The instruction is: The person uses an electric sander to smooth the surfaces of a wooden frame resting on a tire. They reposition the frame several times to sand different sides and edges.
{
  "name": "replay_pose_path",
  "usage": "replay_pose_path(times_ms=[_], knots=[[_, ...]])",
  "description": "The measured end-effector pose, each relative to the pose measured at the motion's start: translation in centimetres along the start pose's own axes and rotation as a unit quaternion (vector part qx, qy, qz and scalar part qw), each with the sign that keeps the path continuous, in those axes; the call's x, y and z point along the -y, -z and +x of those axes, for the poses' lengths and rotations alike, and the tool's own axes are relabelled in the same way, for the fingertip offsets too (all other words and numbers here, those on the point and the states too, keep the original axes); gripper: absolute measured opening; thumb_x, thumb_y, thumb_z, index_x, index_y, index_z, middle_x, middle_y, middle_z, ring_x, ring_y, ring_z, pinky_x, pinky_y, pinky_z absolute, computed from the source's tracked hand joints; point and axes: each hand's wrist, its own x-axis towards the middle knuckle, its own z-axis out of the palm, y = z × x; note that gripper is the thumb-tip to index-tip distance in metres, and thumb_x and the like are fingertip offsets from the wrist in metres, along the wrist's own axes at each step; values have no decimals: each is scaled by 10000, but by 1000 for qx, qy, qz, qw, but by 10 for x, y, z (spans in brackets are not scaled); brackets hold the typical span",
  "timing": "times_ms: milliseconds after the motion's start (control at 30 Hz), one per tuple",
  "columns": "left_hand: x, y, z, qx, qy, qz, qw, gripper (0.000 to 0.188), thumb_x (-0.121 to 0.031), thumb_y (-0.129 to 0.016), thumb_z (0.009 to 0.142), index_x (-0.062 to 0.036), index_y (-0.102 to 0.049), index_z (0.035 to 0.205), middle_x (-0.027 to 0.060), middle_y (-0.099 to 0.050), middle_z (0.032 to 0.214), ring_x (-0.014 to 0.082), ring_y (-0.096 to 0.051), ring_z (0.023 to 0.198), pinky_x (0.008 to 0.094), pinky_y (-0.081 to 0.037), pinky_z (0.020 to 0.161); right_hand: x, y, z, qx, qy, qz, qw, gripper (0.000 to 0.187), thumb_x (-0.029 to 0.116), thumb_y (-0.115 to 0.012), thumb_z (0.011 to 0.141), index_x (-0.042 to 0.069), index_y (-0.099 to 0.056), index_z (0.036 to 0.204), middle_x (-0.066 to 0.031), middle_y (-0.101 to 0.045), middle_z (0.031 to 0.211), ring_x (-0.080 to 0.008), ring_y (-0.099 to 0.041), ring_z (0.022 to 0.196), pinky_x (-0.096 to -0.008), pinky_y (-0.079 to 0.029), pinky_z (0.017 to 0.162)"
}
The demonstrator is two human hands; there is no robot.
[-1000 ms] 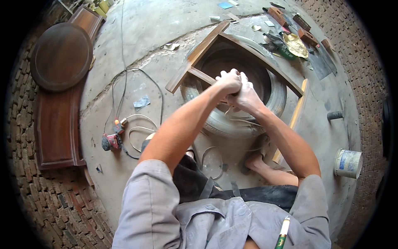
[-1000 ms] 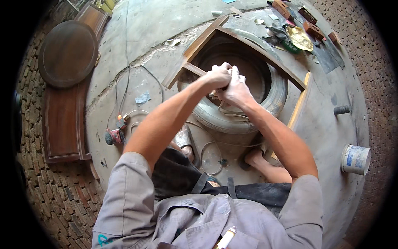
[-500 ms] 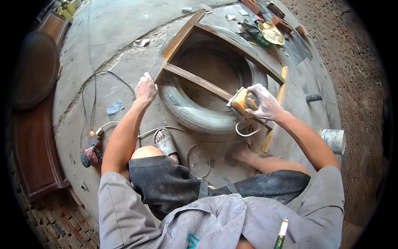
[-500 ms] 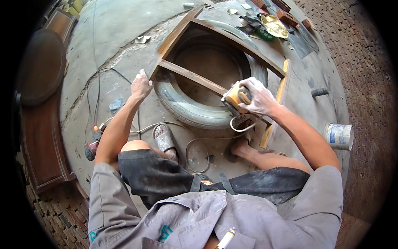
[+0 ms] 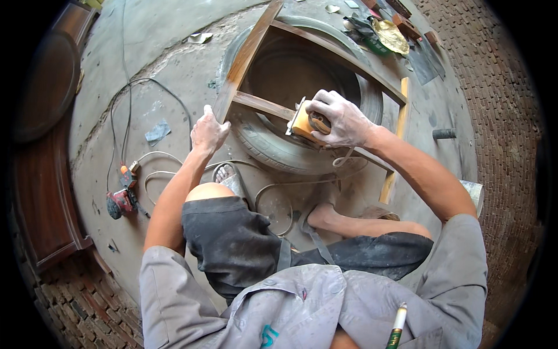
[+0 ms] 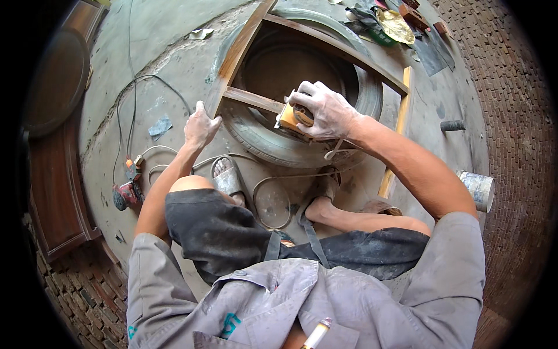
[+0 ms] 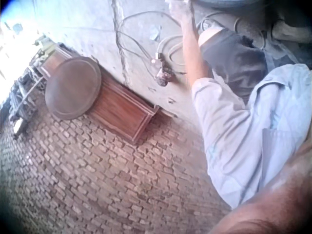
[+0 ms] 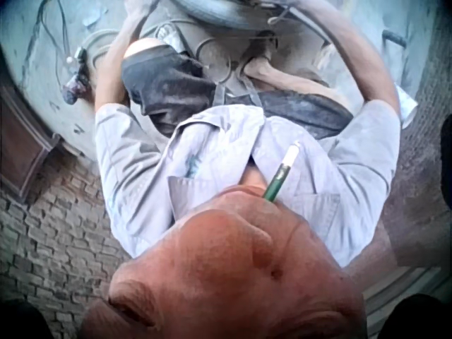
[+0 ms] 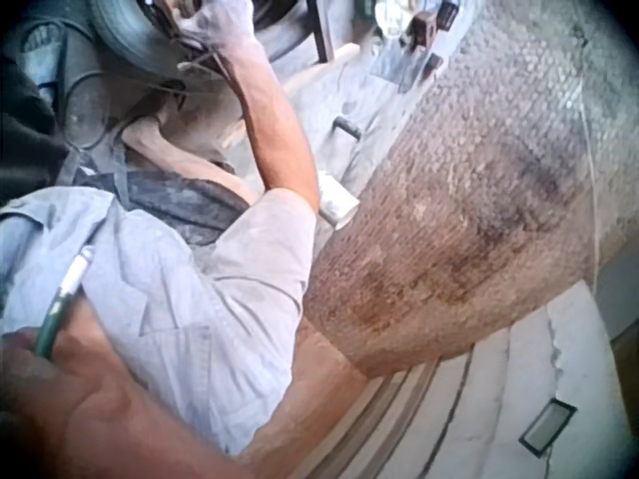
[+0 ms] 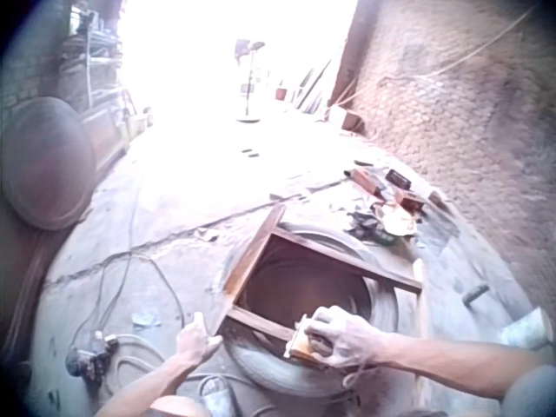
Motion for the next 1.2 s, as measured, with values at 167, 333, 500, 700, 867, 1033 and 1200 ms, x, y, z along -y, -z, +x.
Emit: replay_pose_path(times_ms=[167, 333, 500, 700, 867, 1033, 1200], knots=[[-8, 0, -3, -8, -6, -25, 1000, 518, -317, -760, 861, 0, -525, 1196, 319, -737, 1063, 503, -718, 1037, 569, -561, 926, -8, 16, -40, 25, -34, -12, 999, 460, 180, -835, 768, 105, -648, 1181, -144, -603, 1137, -375, -613, 1028, -476, -564, 895], [-3, -3, -3, -17, -12, -36, 999, 545, -309, -761, 851, 0, -531, 1236, 309, -741, 1076, 491, -720, 1041, 566, -559, 932, 1, 6, -10, 33, -21, -17, 999, 448, 184, -828, 767, 106, -656, 1172, -124, -606, 1143, -366, -618, 1031, -477, -581, 860], [-2, -3, -5, -17, -9, -44, 999, 587, -310, -760, 853, -11, -532, 1304, 297, -744, 1097, 487, -721, 1050, 560, -562, 935, 16, -11, 55, 26, 7, -10, 1000, 447, 188, -808, 777, 140, -649, 1193, -127, -607, 1134, -370, -629, 1006, -480, -598, 830], [-3, -2, -4, -15, -11, -37, 999, 592, -313, -758, 859, -16, -535, 1320, 286, -747, 1115, 478, -723, 1064, 558, -562, 942, 2, 4, 11, 34, -1, -7, 999, 431, 175, -811, 768, 112, -652, 1164, -130, -606, 1127, -373, -613, 1019, -480, -581, 848], [-6, -4, -5, -24, -11, -30, 999, 607, -307, -759, 857, -7, -539, 1337, 289, -747, 1114, 476, -726, 1054, 555, -562, 945, -7, 20, -40, 41, -30, 1, 999, 399, 148, -827, 752, 95, -640, 1101, -129, -593, 1093, -369, -603, 1004, -461, -546, 846], [-2, -5, -5, -19, -16, -41, 999, 658, -322, -765, 841, -2, -527, 1365, 316, -736, 1099, 490, -722, 1052, 561, -564, 929, 4, 2, 16, 26, -6, -6, 1000, 396, 177, -806, 767, 91, -652, 1121, -134, -603, 1104, -371, -617, 988, -482, -572, 820], [3, -7, -3, -13, -7, -55, 998, 664, -309, -771, 841, -17, -529, 1385, 307, -742, 1104, 475, -726, 1064, 557, -568, 929, 18, -18, 98, 42, 14, -26, 999, 459, 224, -799, 788, 118, -644, 1206, -151, -606, 1102, -385, -636, 967, -492, -587, 819]])
